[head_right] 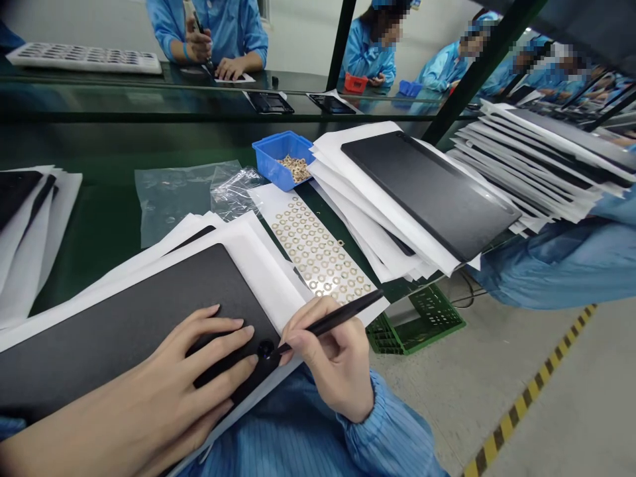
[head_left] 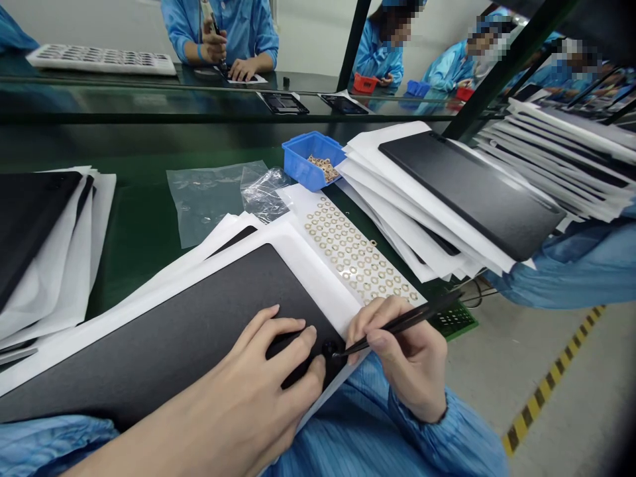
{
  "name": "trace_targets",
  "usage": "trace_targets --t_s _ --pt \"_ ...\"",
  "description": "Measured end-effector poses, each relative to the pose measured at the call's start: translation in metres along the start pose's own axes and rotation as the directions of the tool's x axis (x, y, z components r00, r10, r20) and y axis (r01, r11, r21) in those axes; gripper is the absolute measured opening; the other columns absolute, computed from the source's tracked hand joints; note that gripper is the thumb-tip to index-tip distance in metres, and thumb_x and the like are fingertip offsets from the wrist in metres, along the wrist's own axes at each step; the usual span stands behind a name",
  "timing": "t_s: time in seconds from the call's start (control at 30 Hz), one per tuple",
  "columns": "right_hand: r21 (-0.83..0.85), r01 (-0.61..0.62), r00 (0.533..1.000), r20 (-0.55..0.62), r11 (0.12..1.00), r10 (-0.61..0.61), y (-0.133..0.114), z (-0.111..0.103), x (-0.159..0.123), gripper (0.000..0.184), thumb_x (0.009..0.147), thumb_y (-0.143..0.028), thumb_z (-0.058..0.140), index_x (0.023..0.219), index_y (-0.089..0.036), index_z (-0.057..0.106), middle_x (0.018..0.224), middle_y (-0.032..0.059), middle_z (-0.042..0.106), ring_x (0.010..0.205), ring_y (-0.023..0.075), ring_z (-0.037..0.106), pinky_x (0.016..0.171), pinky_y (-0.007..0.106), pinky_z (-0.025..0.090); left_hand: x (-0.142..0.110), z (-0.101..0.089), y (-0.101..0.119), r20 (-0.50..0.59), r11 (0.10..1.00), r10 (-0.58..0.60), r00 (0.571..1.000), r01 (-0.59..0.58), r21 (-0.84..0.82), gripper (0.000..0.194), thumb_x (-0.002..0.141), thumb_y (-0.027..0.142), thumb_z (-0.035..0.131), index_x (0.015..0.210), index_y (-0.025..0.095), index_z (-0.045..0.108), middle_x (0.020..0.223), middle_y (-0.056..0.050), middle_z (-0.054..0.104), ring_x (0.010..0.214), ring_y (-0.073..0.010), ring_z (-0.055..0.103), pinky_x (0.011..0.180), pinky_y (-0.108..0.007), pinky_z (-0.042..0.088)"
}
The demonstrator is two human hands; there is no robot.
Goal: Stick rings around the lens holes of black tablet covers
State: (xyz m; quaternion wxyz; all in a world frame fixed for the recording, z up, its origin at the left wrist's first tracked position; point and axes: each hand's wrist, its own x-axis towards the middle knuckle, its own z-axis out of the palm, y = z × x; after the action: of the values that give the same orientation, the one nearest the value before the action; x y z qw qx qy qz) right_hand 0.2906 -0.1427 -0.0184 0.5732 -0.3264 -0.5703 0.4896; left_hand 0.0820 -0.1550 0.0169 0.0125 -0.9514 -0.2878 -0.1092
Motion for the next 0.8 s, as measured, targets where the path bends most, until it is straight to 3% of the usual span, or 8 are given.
trace_targets --t_s 0.07,0.13,0.23,0.33,0.5,0.57,0.7,0.8 --pt "0.018 0.006 0.999 -0.035 1.0 -0.005 -0.007 -0.001 0.005 0.008 0.089 -0.021 0.056 0.083 -0.02 0.06 0.073 0.0006 0.06 0.054 0.0125 0.061 0.045 0.026 0.053 0.002 0.0 0.0 -0.045 1.0 -0.001 0.999 0.003 0.024 0.027 0.093 0.034 0.046 0.108 0.018 0.061 0.11 -0.003 0.063 0.108 -0.0256 0.049 0.105 -0.046 0.028" --pt "-0.098 0.024 1.0 -0.009 0.995 -0.025 -0.022 -0.002 0.018 0.01 0.088 -0.023 0.058 0.079 -0.019 0.061 0.072 0.0015 0.06 0.055 0.0135 0.062 0.046 0.027 0.054 0.003 0.0 0.0 -0.069 1.0 -0.01 0.998 0.011 0.014 0.023 0.093 0.032 0.048 0.103 0.017 0.062 0.108 -0.003 0.063 0.107 -0.0249 0.05 0.105 -0.046 0.027" --pt "-0.373 0.088 0.99 0.137 0.924 -0.039 -0.048 0.003 0.056 0.015 0.084 -0.029 0.062 0.072 -0.02 0.061 0.065 0.0015 0.062 0.056 0.015 0.064 0.049 0.028 0.054 0.002 0.001 0.0 -0.061 0.999 -0.014 0.998 0.012 -0.033 0.02 0.092 0.03 0.047 0.103 0.017 0.059 0.112 -0.004 0.061 0.109 -0.0251 0.049 0.104 -0.045 0.029" --pt "-0.516 0.195 0.956 0.289 0.834 -0.045 -0.054 0.028 0.112 0.018 0.083 -0.032 0.063 0.071 -0.019 0.058 0.059 -0.0014 0.062 0.053 0.0136 0.064 0.051 0.025 0.051 -0.001 0.001 0.0 -0.026 0.996 -0.027 0.999 0.025 -0.087 0.019 0.093 0.029 0.045 0.103 0.018 0.057 0.113 -0.005 0.06 0.112 -0.0258 0.048 0.104 -0.047 0.031" --pt "-0.578 0.382 0.826 0.564 0.721 0.015 0.005 0.106 0.205 0.019 0.083 -0.031 0.061 0.071 -0.017 0.054 0.058 -0.0001 0.063 0.059 0.0165 0.064 0.063 0.029 0.049 -0.003 -0.011 -0.002 -0.019 0.993 0.001 1.0 -0.004 -0.115 0.019 0.095 0.029 0.043 0.099 0.016 0.055 0.104 -0.006 0.059 0.109 -0.0238 0.049 0.103 -0.043 0.033" --pt "-0.633 0.371 0.843 0.537 0.679 0.04 0.036 0.13 0.228 0.017 0.084 -0.03 0.059 0.074 -0.017 0.054 0.062 0.0024 0.065 0.065 0.0178 0.065 0.069 0.03 0.049 -0.005 -0.016 -0.003 -0.014 0.992 0.017 1.0 -0.018 -0.123 0.017 0.095 0.028 0.043 0.095 0.015 0.054 0.1 -0.004 0.058 0.105 -0.022 0.051 0.1 -0.038 0.035" --pt "-0.671 0.383 0.848 0.528 0.635 0.046 0.081 0.145 0.249 0.012 0.084 -0.022 0.055 0.073 -0.016 0.056 0.072 0.0079 0.067 0.075 0.0203 0.064 0.075 0.032 0.048 -0.007 -0.018 -0.008 -0.026 0.992 0.037 0.999 -0.04 -0.118 0.015 0.094 0.028 0.046 0.094 0.015 0.053 0.099 -0.003 0.057 0.103 -0.021 0.052 0.097 -0.034 0.037" --pt "-0.68 0.385 0.836 0.544 0.623 0.077 0.089 0.142 0.253 0.007 0.08 -0.019 0.059 0.073 -0.016 0.059 0.073 0.0065 0.067 0.075 0.0189 0.062 0.075 0.03 0.047 -0.007 -0.016 -0.009 -0.039 0.992 0.047 0.998 -0.051 -0.111 0.017 0.094 0.03 0.046 0.094 0.015 0.053 0.1 -0.004 0.056 0.105 -0.0218 0.05 0.097 -0.034 0.037"
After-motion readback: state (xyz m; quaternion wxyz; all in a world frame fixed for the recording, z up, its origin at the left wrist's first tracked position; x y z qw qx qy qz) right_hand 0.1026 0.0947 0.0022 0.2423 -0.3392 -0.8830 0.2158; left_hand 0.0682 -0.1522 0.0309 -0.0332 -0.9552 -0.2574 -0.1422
